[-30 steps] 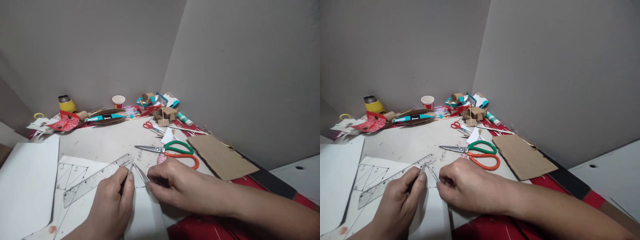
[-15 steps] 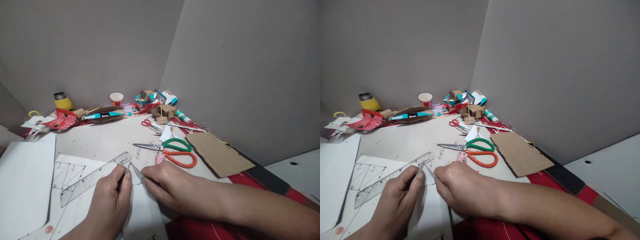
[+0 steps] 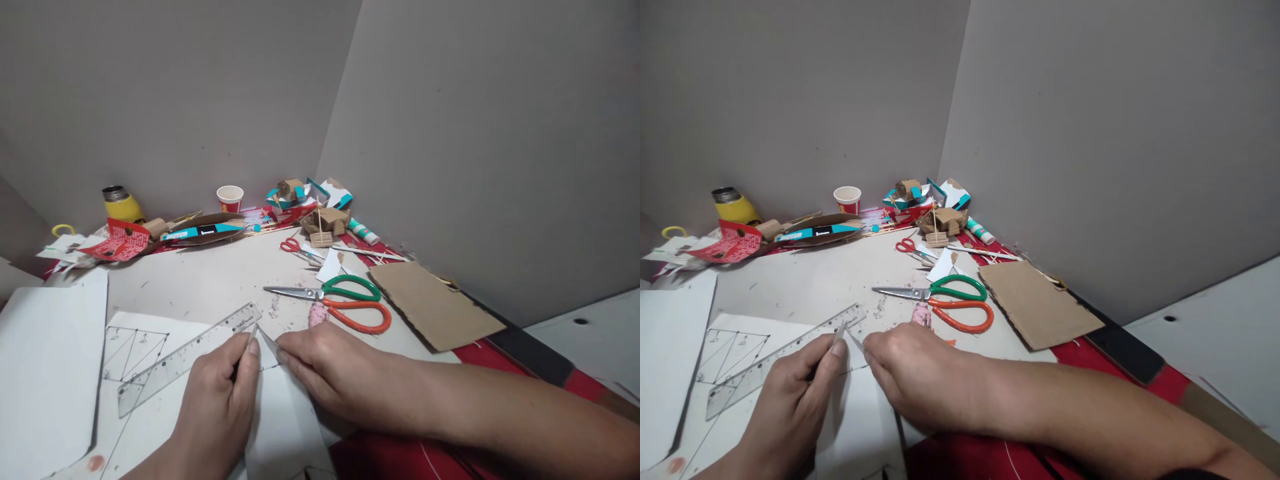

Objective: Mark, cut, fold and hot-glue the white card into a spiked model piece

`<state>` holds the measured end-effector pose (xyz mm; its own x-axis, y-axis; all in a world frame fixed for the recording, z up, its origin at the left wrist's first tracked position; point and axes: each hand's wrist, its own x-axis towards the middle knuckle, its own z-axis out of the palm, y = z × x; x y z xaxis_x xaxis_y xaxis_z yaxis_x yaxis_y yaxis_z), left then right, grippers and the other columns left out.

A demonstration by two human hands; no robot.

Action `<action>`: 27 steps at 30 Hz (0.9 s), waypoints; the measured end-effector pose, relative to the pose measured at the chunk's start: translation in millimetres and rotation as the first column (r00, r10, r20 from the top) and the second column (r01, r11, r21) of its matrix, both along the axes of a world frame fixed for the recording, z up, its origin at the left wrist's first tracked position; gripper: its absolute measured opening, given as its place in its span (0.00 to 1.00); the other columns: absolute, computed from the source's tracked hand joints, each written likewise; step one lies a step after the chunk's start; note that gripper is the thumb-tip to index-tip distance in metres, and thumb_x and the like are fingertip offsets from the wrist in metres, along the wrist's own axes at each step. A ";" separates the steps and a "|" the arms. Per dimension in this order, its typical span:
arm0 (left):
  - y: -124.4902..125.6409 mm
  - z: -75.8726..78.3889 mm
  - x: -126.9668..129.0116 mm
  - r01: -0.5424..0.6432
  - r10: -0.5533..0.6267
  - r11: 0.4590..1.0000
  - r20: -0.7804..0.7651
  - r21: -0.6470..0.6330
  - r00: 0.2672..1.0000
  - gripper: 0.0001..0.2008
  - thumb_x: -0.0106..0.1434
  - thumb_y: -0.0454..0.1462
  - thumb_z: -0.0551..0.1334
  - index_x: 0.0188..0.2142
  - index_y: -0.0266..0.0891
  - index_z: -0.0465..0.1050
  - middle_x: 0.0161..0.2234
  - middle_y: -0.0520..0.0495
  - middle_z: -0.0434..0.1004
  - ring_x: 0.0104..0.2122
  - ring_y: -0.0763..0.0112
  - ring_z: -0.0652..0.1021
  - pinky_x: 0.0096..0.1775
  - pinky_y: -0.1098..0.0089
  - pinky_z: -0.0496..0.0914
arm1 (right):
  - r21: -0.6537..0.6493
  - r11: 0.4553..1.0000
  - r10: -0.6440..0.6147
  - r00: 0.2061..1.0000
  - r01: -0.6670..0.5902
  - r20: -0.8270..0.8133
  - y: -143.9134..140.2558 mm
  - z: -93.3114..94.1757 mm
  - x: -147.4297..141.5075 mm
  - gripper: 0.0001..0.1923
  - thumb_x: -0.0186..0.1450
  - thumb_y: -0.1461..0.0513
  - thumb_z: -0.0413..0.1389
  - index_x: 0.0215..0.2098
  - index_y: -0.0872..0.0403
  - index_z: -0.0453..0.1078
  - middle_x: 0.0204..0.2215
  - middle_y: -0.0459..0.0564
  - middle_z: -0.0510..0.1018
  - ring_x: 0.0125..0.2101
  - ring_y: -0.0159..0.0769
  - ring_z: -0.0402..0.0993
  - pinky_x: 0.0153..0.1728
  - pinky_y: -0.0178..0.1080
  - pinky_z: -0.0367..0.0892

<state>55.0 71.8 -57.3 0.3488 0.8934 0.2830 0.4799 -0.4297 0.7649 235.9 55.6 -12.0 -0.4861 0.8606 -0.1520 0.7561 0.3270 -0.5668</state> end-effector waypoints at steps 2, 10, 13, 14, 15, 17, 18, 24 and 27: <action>-0.3 -0.2 -0.2 -0.001 0.001 1.000 0.014 -0.011 1.000 0.17 0.68 0.40 0.51 0.22 0.42 0.59 0.17 0.58 0.59 0.17 0.76 0.63 0.20 0.76 0.60 | 0.000 1.000 -0.009 1.000 0.009 0.009 -0.2 -0.9 0.2 0.10 0.68 0.67 0.46 0.28 0.55 0.61 0.23 0.46 0.69 0.23 0.28 0.60 0.27 0.32 0.56; -2.1 0.8 -2.0 0.012 -0.007 0.989 0.033 -0.146 0.999 0.16 0.68 0.44 0.52 0.25 0.42 0.64 0.19 0.57 0.62 0.20 0.74 0.64 0.23 0.74 0.62 | 0.054 0.999 -0.005 0.997 0.001 0.079 1.9 -2.8 0.2 0.10 0.67 0.66 0.47 0.28 0.56 0.62 0.21 0.43 0.65 0.21 0.27 0.53 0.27 0.33 0.54; -2.3 0.8 -3.1 0.005 0.000 0.984 0.028 -0.178 1.000 0.17 0.67 0.45 0.54 0.24 0.42 0.63 0.20 0.57 0.60 0.21 0.74 0.63 0.23 0.75 0.61 | 0.056 0.998 -0.001 0.996 -0.004 0.085 1.3 -0.8 -0.1 0.09 0.66 0.67 0.48 0.28 0.56 0.63 0.20 0.43 0.64 0.20 0.27 0.51 0.25 0.33 0.52; -2.7 1.2 -3.2 0.005 0.000 0.984 0.026 -0.180 1.000 0.17 0.67 0.45 0.55 0.24 0.42 0.63 0.20 0.57 0.60 0.21 0.75 0.63 0.23 0.75 0.61 | 0.057 0.998 0.007 0.996 -0.012 0.089 0.5 0.9 -0.1 0.09 0.66 0.67 0.48 0.28 0.56 0.63 0.20 0.43 0.64 0.19 0.27 0.51 0.24 0.33 0.51; -3.4 2.0 -3.2 0.006 -0.001 0.985 0.030 -0.174 1.000 0.17 0.67 0.45 0.55 0.24 0.41 0.63 0.20 0.57 0.60 0.21 0.75 0.63 0.23 0.75 0.61 | 0.059 0.998 0.018 0.995 -0.024 0.094 -0.5 3.3 0.0 0.09 0.66 0.67 0.48 0.28 0.56 0.63 0.20 0.42 0.64 0.19 0.27 0.51 0.24 0.33 0.51; -5.5 5.2 -2.6 -0.004 0.013 0.988 0.058 -0.154 0.998 0.17 0.67 0.45 0.56 0.23 0.41 0.64 0.19 0.57 0.60 0.21 0.75 0.63 0.23 0.76 0.61 | 0.068 0.996 0.046 0.995 -0.052 0.093 -3.0 10.3 0.9 0.09 0.67 0.67 0.48 0.29 0.57 0.64 0.20 0.42 0.64 0.20 0.27 0.52 0.24 0.33 0.51; -6.7 7.4 -2.3 -0.011 0.024 0.989 0.087 -0.149 0.996 0.17 0.66 0.45 0.57 0.23 0.41 0.65 0.19 0.57 0.61 0.21 0.75 0.64 0.23 0.76 0.62 | 0.075 0.995 0.058 0.995 -0.064 0.081 -4.4 14.8 1.9 0.09 0.68 0.67 0.47 0.29 0.57 0.65 0.20 0.43 0.65 0.20 0.27 0.52 0.25 0.33 0.52; -9.9 18.9 -5.5 -0.101 0.165 0.969 0.284 -0.225 0.944 0.11 0.61 0.47 0.63 0.32 0.42 0.76 0.24 0.54 0.74 0.26 0.71 0.74 0.28 0.75 0.69 | 0.110 0.994 0.036 0.991 -0.022 -0.129 -6.6 43.5 20.7 0.16 0.72 0.55 0.48 0.38 0.58 0.72 0.24 0.48 0.73 0.24 0.31 0.65 0.27 0.32 0.57; -7.5 21.1 -9.5 -0.211 0.300 0.934 0.309 -0.289 0.903 0.14 0.58 0.50 0.66 0.35 0.44 0.78 0.29 0.53 0.79 0.29 0.70 0.76 0.30 0.75 0.71 | 0.182 0.976 -0.106 0.992 0.117 -0.069 -4.0 47.5 39.0 0.15 0.71 0.57 0.49 0.40 0.58 0.73 0.24 0.50 0.75 0.27 0.34 0.69 0.30 0.34 0.60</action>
